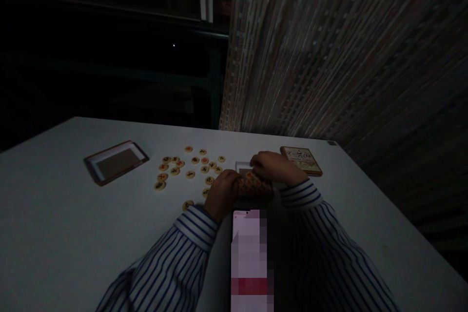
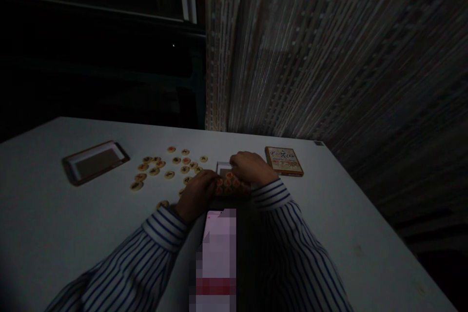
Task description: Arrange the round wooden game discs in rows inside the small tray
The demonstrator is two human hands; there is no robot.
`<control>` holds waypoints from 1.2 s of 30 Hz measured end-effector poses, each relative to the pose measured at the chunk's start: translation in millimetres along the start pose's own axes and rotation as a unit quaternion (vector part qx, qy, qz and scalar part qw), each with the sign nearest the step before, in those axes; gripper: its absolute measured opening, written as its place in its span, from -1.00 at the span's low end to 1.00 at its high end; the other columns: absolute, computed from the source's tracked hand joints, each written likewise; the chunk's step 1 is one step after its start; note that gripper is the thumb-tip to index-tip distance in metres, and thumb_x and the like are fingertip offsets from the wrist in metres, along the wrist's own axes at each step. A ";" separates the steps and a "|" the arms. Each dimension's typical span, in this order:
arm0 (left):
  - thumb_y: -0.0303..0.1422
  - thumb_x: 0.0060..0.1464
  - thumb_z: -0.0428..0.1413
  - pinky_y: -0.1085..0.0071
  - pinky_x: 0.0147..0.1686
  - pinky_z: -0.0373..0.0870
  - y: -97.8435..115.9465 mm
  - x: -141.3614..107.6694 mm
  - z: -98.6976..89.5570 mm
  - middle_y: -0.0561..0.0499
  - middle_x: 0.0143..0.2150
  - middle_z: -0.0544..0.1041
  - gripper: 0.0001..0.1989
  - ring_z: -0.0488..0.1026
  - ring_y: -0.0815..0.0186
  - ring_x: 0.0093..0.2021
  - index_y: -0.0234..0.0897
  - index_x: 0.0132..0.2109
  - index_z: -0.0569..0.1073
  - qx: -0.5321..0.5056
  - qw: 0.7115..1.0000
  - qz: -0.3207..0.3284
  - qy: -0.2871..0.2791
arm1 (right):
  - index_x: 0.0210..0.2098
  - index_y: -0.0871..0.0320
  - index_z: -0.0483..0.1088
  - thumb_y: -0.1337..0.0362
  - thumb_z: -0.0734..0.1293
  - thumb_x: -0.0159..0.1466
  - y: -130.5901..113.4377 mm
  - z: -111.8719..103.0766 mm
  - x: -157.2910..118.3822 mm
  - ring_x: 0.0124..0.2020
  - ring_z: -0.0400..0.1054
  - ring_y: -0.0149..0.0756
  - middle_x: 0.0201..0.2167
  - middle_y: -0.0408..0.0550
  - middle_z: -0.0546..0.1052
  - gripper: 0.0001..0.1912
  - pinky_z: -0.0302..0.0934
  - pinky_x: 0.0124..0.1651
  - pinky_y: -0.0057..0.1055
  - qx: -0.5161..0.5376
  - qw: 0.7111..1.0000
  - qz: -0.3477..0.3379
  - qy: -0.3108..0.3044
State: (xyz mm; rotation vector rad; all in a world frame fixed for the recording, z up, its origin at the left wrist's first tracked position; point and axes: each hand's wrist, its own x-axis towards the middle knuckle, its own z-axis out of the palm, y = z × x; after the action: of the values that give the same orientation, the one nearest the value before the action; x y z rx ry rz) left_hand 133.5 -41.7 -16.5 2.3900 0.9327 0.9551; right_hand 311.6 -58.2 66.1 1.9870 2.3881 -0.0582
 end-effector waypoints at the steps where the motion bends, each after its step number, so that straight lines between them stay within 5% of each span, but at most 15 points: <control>1: -0.53 0.08 -0.08 0.36 -0.16 0.33 -0.5 -0.1 0.4 -0.03 -0.25 0.43 -0.79 0.36 0.31 -0.21 -0.29 -0.22 0.42 0.001 1.000 0.002 0.002 | -0.14 0.15 0.39 0.27 0.18 0.18 0.1 -2.2 -1.8 -0.12 0.32 -0.23 -0.18 0.03 0.48 -0.70 0.11 -0.12 -0.39 0.001 1.000 0.006 0.010; 11: -0.54 0.06 -0.08 0.32 -0.16 0.36 2.2 -1.5 0.5 -0.07 -0.25 0.44 -0.79 0.37 0.28 -0.19 -0.33 -0.22 0.42 0.024 0.999 0.023 0.009 | -0.15 0.19 0.40 0.24 0.12 0.23 0.5 -0.3 -40.9 -0.20 0.37 -0.24 -0.22 0.05 0.50 -0.68 0.13 -0.17 -0.41 0.016 0.995 0.080 0.057; 21: -0.55 0.07 -0.09 0.34 -0.17 0.36 1.3 -6.1 -0.4 -0.09 -0.24 0.44 -0.77 0.39 0.30 -0.21 -0.35 -0.19 0.42 0.039 0.999 0.022 -0.009 | -0.09 0.23 0.37 0.23 0.07 0.26 -5.2 49.7 -73.6 -0.24 0.40 -0.28 -0.22 0.05 0.52 -0.64 0.18 -0.21 -0.44 0.122 0.960 0.185 0.173; 26: -0.53 0.08 -0.09 0.34 -0.15 0.35 3.2 -6.7 -1.6 -0.11 -0.20 0.44 -0.76 0.38 0.29 -0.17 -0.36 -0.15 0.41 0.043 0.999 0.004 -0.034 | -0.11 0.19 0.38 0.23 0.10 0.24 -2.1 70.5 -74.1 -0.26 0.40 -0.30 -0.21 0.01 0.52 -0.65 0.21 -0.20 -0.43 0.166 0.953 0.186 0.172; 36: -0.51 0.09 -0.10 0.34 -0.16 0.36 1.7 -8.6 0.4 -0.06 -0.21 0.43 -0.78 0.38 0.31 -0.18 -0.29 -0.15 0.38 0.037 0.999 0.010 -0.032 | -0.06 0.15 0.35 0.23 0.09 0.25 0.9 73.7 -74.2 -0.28 0.41 -0.32 -0.21 -0.02 0.52 -0.65 0.24 -0.23 -0.42 0.185 0.958 0.164 0.142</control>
State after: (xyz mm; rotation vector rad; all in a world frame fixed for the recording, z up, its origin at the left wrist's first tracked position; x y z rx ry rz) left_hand 129.9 -49.1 -19.7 2.4810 0.9364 0.8603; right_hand 326.1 -134.7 -3.8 2.7117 2.2941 -0.2427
